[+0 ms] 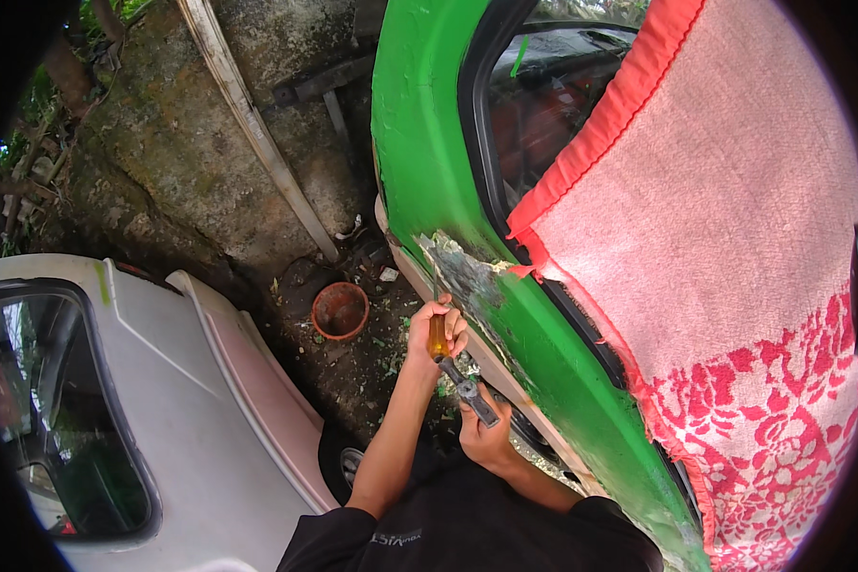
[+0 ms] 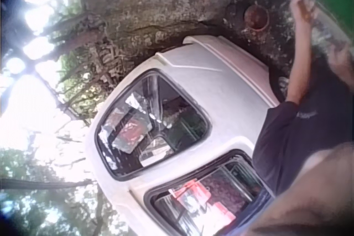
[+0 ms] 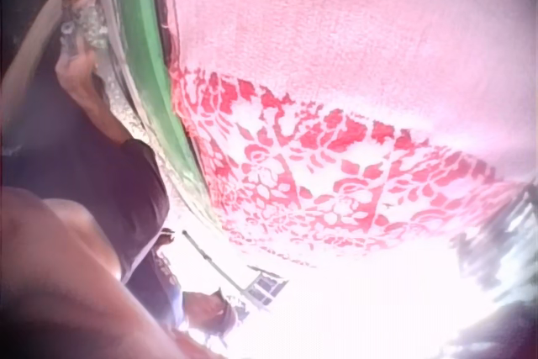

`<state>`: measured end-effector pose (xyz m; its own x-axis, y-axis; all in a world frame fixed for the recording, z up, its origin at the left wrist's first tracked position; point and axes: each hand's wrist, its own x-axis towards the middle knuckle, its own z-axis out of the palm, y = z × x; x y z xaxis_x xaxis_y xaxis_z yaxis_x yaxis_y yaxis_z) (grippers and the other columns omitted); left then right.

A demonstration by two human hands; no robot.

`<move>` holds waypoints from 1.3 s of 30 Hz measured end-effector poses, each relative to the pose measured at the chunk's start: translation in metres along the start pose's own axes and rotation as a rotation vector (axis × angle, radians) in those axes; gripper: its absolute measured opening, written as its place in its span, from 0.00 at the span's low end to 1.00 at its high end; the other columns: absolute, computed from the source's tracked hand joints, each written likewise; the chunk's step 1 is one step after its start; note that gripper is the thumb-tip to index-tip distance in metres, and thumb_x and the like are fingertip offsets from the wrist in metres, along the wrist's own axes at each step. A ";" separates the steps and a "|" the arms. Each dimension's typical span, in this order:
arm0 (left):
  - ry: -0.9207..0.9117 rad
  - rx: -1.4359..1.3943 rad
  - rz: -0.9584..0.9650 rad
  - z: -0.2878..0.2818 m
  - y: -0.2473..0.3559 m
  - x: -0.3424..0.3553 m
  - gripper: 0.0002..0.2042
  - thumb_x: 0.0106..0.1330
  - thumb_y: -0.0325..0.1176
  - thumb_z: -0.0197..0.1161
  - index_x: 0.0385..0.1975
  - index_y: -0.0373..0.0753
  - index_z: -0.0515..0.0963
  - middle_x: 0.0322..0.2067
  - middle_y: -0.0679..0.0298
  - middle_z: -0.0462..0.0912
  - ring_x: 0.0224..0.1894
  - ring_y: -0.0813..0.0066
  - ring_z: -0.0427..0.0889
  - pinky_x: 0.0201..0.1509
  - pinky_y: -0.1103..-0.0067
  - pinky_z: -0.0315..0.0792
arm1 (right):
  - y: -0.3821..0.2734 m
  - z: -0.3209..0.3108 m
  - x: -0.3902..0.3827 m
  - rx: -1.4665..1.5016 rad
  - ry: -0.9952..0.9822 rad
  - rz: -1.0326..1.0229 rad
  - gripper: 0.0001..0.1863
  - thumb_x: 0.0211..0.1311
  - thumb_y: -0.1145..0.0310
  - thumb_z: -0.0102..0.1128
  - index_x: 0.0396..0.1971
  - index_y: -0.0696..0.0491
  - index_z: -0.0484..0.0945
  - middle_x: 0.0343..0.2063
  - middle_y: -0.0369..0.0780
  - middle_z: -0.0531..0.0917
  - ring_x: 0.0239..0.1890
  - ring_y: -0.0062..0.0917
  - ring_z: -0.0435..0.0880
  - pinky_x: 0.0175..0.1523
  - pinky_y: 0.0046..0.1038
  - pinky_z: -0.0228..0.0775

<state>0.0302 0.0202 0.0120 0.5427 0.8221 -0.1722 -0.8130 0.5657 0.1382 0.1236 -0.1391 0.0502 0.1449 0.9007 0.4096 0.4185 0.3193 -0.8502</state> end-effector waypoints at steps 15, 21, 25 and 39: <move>0.042 0.065 -0.037 0.016 0.022 -0.004 0.06 0.63 0.26 0.45 0.37 0.38 0.67 0.08 0.63 0.63 0.09 0.73 0.59 0.09 0.78 0.58 | -0.007 0.007 0.006 0.033 -0.045 0.031 0.12 0.52 0.80 0.61 0.38 0.65 0.73 0.19 0.48 0.80 0.20 0.41 0.83 0.24 0.33 0.72; -0.010 0.034 -0.019 0.015 0.020 -0.005 0.04 0.64 0.26 0.45 0.35 0.38 0.66 0.08 0.63 0.63 0.10 0.73 0.59 0.10 0.78 0.60 | -0.018 0.001 0.010 -0.017 -0.090 -0.098 0.12 0.48 0.80 0.61 0.35 0.61 0.73 0.17 0.46 0.77 0.18 0.42 0.79 0.22 0.34 0.69; 0.017 -0.015 -0.004 0.018 0.017 -0.001 0.03 0.64 0.26 0.45 0.34 0.39 0.66 0.08 0.62 0.63 0.10 0.72 0.60 0.10 0.76 0.61 | 0.006 0.016 0.012 -0.157 0.007 -0.138 0.10 0.43 0.80 0.61 0.28 0.58 0.71 0.17 0.44 0.76 0.17 0.40 0.78 0.22 0.36 0.67; 0.071 -0.147 0.078 -0.013 0.021 0.023 0.02 0.59 0.25 0.48 0.30 0.39 0.68 0.09 0.63 0.62 0.10 0.70 0.59 0.08 0.74 0.63 | -0.009 -0.006 0.005 -0.131 0.032 -0.170 0.07 0.45 0.79 0.59 0.26 0.56 0.72 0.14 0.42 0.74 0.14 0.39 0.75 0.21 0.35 0.66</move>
<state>0.0231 0.0497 -0.0013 0.4647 0.8534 -0.2362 -0.8770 0.4804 0.0105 0.1257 -0.1394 0.0613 0.0900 0.8268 0.5553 0.5523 0.4226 -0.7186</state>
